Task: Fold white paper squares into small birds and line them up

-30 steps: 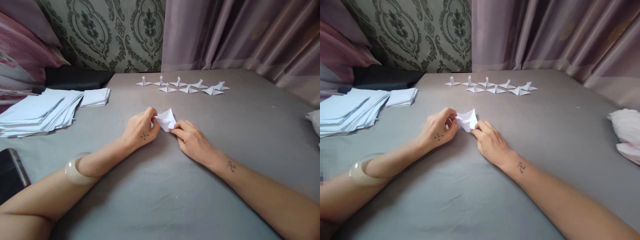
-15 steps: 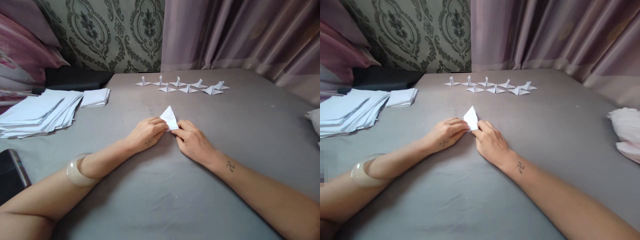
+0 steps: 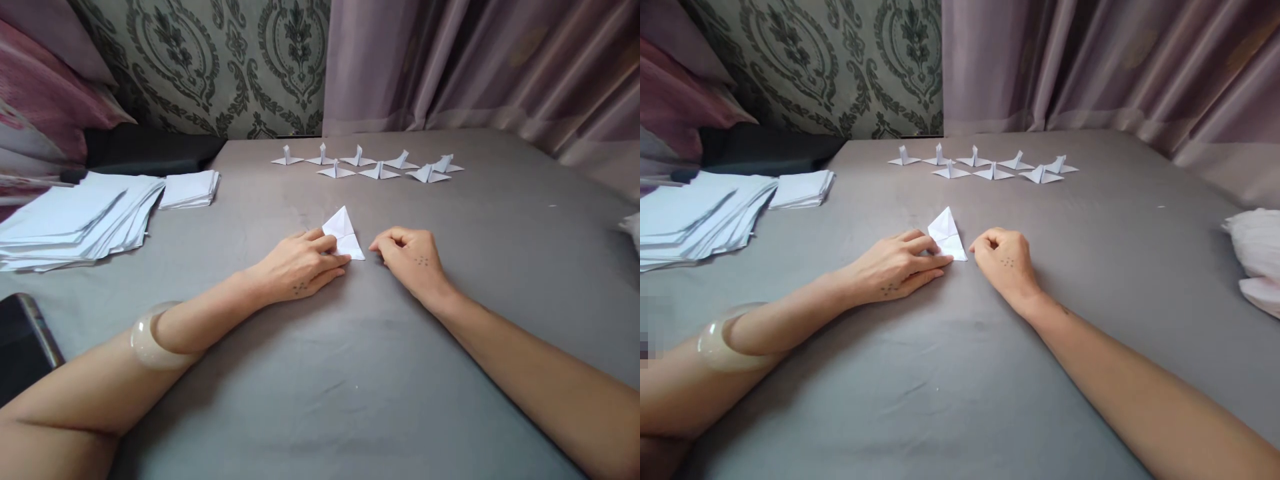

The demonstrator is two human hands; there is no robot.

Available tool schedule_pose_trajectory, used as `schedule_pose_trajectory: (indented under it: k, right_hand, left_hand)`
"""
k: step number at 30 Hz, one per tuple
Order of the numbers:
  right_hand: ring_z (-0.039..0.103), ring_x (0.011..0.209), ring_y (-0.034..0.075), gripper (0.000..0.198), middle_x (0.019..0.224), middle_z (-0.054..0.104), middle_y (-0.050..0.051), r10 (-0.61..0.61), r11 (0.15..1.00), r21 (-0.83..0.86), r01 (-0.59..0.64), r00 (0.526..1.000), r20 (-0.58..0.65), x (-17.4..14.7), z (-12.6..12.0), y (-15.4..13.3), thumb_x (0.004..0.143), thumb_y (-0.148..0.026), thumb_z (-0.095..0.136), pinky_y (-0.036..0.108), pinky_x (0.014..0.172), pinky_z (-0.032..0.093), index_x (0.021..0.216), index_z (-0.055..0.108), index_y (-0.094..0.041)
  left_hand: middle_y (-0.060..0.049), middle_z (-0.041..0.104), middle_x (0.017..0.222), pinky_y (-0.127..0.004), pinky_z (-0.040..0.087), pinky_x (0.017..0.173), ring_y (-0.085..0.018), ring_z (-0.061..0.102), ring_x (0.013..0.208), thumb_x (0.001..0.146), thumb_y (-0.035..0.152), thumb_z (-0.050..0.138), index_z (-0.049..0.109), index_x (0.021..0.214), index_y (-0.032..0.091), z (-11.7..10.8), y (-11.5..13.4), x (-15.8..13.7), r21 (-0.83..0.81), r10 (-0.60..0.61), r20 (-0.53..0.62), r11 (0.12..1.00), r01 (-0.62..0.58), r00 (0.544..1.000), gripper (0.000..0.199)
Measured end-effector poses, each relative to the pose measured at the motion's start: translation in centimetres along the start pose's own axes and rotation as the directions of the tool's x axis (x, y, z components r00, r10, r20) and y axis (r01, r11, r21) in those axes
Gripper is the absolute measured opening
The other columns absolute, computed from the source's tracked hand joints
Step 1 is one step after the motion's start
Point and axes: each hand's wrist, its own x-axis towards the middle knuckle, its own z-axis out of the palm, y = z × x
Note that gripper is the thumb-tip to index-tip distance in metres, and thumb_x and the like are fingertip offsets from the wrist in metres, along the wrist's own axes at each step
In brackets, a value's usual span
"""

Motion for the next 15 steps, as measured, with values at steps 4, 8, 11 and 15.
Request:
schedule_pose_trajectory:
  k: [4, 8, 11, 15]
  right_hand:
    - [0.054, 0.059, 0.012, 0.022, 0.073, 0.067, 0.001, -0.092, 0.993, -0.074, 0.094, 0.995, 0.023, -0.4, 0.4, 0.0, 0.072, -0.015, 0.049, 0.028, 0.061, 0.041, 0.067, 0.070, -0.019]
    - [0.055, 0.065, 0.012, 0.015, 0.085, 0.065, 0.002, -0.159, 0.972, -0.163, 0.169, 0.985, 0.073, -0.8, 0.8, -0.2, 0.076, -0.022, 0.055, 0.028, 0.067, 0.044, 0.077, 0.070, -0.020]
    - [0.056, 0.067, 0.013, 0.018, 0.089, 0.064, 0.003, -0.150, 0.960, -0.223, 0.167, 0.985, 0.092, -1.0, 0.9, -0.6, 0.078, -0.036, 0.062, 0.030, 0.069, 0.045, 0.083, 0.069, -0.020]
    - [0.055, 0.066, 0.012, 0.023, 0.091, 0.062, 0.003, -0.135, 0.956, -0.254, 0.150, 0.988, 0.076, -1.0, 1.0, -0.6, 0.076, -0.040, 0.067, 0.030, 0.066, 0.045, 0.088, 0.067, -0.020]
  left_hand:
    - [-0.011, 0.058, 0.103, -0.037, 0.047, 0.082, -0.022, 0.052, 0.088, 0.099, 0.042, 0.037, 0.058, 0.131, 0.032, 0.1, 0.1, 0.2, 0.003, -0.014, 0.018, 1.000, 0.014, 1.000, 0.040]
    - [-0.011, 0.060, 0.101, -0.036, 0.048, 0.081, -0.020, 0.054, 0.087, 0.098, 0.043, 0.040, 0.063, 0.124, 0.027, 0.6, -0.1, 0.2, -0.044, -0.022, -0.070, 0.999, 0.019, 0.997, 0.039]
    - [-0.009, 0.065, 0.096, -0.031, 0.049, 0.078, -0.019, 0.058, 0.087, 0.098, 0.037, 0.041, 0.069, 0.106, 0.019, 1.0, -0.4, 0.1, -0.093, -0.058, -0.151, 0.995, 0.045, 0.987, 0.035]
    - [-0.007, 0.068, 0.092, -0.026, 0.049, 0.073, -0.017, 0.063, 0.085, 0.098, 0.030, 0.042, 0.068, 0.092, 0.017, 1.3, -0.6, 0.0, -0.139, -0.134, -0.209, 0.985, 0.106, 0.969, 0.030]
